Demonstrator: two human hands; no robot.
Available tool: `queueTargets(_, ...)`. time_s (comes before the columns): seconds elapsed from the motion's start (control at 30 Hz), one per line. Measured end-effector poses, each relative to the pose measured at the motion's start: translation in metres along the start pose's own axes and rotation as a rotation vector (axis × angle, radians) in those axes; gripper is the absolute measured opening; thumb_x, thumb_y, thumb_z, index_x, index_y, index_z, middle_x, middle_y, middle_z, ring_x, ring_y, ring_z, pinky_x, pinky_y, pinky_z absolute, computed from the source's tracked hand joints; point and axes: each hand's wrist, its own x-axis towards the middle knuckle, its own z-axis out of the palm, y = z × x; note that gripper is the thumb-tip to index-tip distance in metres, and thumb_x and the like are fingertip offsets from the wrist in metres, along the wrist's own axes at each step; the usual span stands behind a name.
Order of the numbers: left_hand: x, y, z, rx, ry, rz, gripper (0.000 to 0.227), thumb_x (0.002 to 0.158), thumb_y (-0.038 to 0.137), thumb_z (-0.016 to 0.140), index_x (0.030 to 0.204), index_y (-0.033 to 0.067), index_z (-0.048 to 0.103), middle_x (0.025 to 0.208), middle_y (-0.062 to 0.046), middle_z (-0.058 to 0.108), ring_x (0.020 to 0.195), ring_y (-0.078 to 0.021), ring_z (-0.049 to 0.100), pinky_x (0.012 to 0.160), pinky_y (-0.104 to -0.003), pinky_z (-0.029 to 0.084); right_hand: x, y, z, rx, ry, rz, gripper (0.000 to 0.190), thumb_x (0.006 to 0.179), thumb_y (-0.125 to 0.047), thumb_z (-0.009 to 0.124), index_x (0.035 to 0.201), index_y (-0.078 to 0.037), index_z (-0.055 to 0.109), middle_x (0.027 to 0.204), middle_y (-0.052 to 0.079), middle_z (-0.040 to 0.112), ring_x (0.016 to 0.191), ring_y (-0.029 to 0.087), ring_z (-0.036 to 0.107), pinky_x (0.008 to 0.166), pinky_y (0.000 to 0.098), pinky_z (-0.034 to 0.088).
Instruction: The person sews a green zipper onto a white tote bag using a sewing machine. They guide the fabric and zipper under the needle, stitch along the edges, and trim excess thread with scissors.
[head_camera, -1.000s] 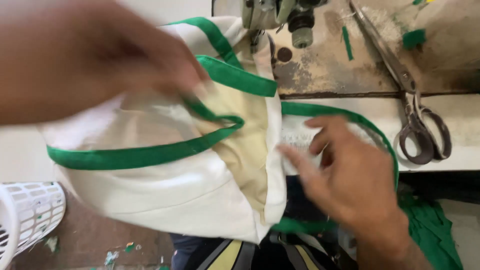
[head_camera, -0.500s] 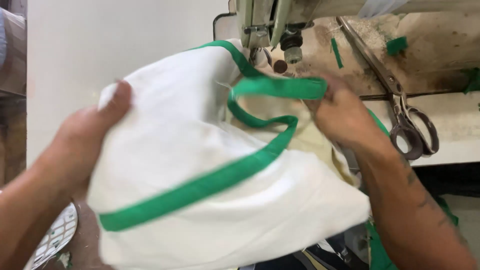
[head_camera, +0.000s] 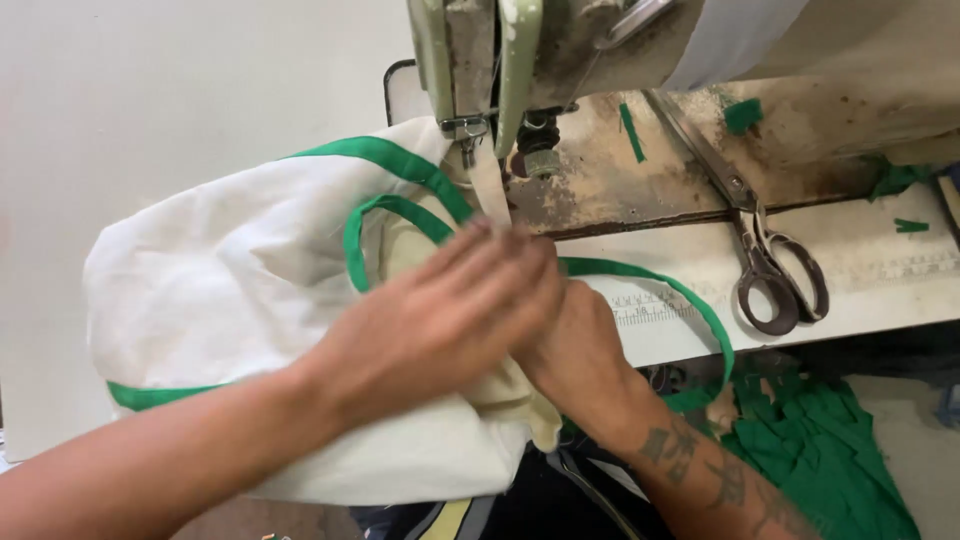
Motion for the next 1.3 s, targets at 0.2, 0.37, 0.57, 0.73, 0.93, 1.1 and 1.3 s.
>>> queueTargets(0.2,-0.047,-0.018,0.027,-0.042,-0.395,-0.257,0.077,0.115,0.055,0.038,0.168,-0.0005,0.039,0.173,-0.021,0.043,0.162,-0.0377,0.034,0.132,-0.049,0.029,-0.013,0.01,0.031,-0.296,0.431,-0.147,0.026,0.108,-0.037,0.066,0.115,-0.015,0.054,0.057,0.007,0.069,0.05,0.046,0.067,0.042,0.0607,0.048)
queueTargets(0.37,-0.028,-0.023,0.009,-0.029,-0.613,-0.265,0.073,0.109,0.056,0.051,0.156,0.0004,0.055,0.161,-0.02,0.057,0.128,-0.0366,0.063,0.068,-0.048,0.072,-0.02,-0.012,0.042,-0.653,0.573,-0.323,0.019,0.1,-0.031,0.071,0.097,-0.019,0.056,0.066,-0.005,0.058,0.042,0.023,0.059,0.033,0.0418,0.042)
queueTargets(0.57,-0.031,-0.037,0.031,-0.018,-0.239,-0.031,0.056,0.116,0.046,0.053,0.15,0.0053,0.068,0.153,-0.015,0.07,0.142,-0.0349,0.055,0.124,-0.048,0.045,-0.031,-0.012,0.038,-0.615,0.54,-0.325,0.046,0.098,-0.036,0.065,0.135,-0.01,0.075,0.071,-0.005,0.07,0.054,0.019,0.067,0.037,0.041,0.046)
queueTargets(0.73,-0.041,-0.017,0.041,-0.038,-0.23,-0.146,0.055,0.117,0.039,0.046,0.154,0.0019,0.064,0.152,-0.019,0.07,0.135,-0.0315,0.065,0.12,-0.046,0.04,-0.019,0.001,-0.019,-0.221,0.327,-0.361,0.046,0.104,-0.039,0.07,0.145,-0.018,0.071,0.099,0.009,0.082,0.087,0.028,0.075,0.077,0.0455,0.058)
queueTargets(0.93,-0.032,-0.024,0.027,-0.129,-0.43,-0.289,0.067,0.114,0.057,0.037,0.152,0.0074,0.062,0.157,-0.016,0.064,0.129,-0.0369,0.061,0.092,-0.051,0.062,0.04,0.05,-0.021,-0.378,0.306,-0.771,0.087,0.103,-0.063,0.077,0.171,-0.021,0.042,0.179,-0.002,0.036,0.17,0.029,0.026,0.14,0.0649,0.011)
queueTargets(1.1,-0.026,-0.042,0.014,0.041,-0.51,-0.213,0.062,0.115,0.066,0.054,0.104,0.0112,0.08,0.106,-0.007,0.08,0.104,-0.0301,0.066,0.071,-0.045,0.064,0.035,0.042,-0.025,-0.47,0.349,-0.797,0.095,0.107,-0.076,0.077,0.175,-0.024,0.036,0.182,-0.005,0.029,0.172,0.033,0.017,0.138,0.0768,0.003)
queueTargets(1.3,-0.024,-0.044,0.042,0.115,-0.287,-0.249,0.087,0.102,0.065,0.067,0.146,-0.0086,0.058,0.139,-0.021,0.07,0.13,-0.0308,0.063,0.105,-0.041,0.06,0.047,0.03,-0.041,-0.407,0.161,-0.728,0.107,0.099,-0.083,0.051,0.173,-0.008,0.034,0.184,0.013,0.017,0.172,0.029,0.013,0.138,0.0658,0.003)
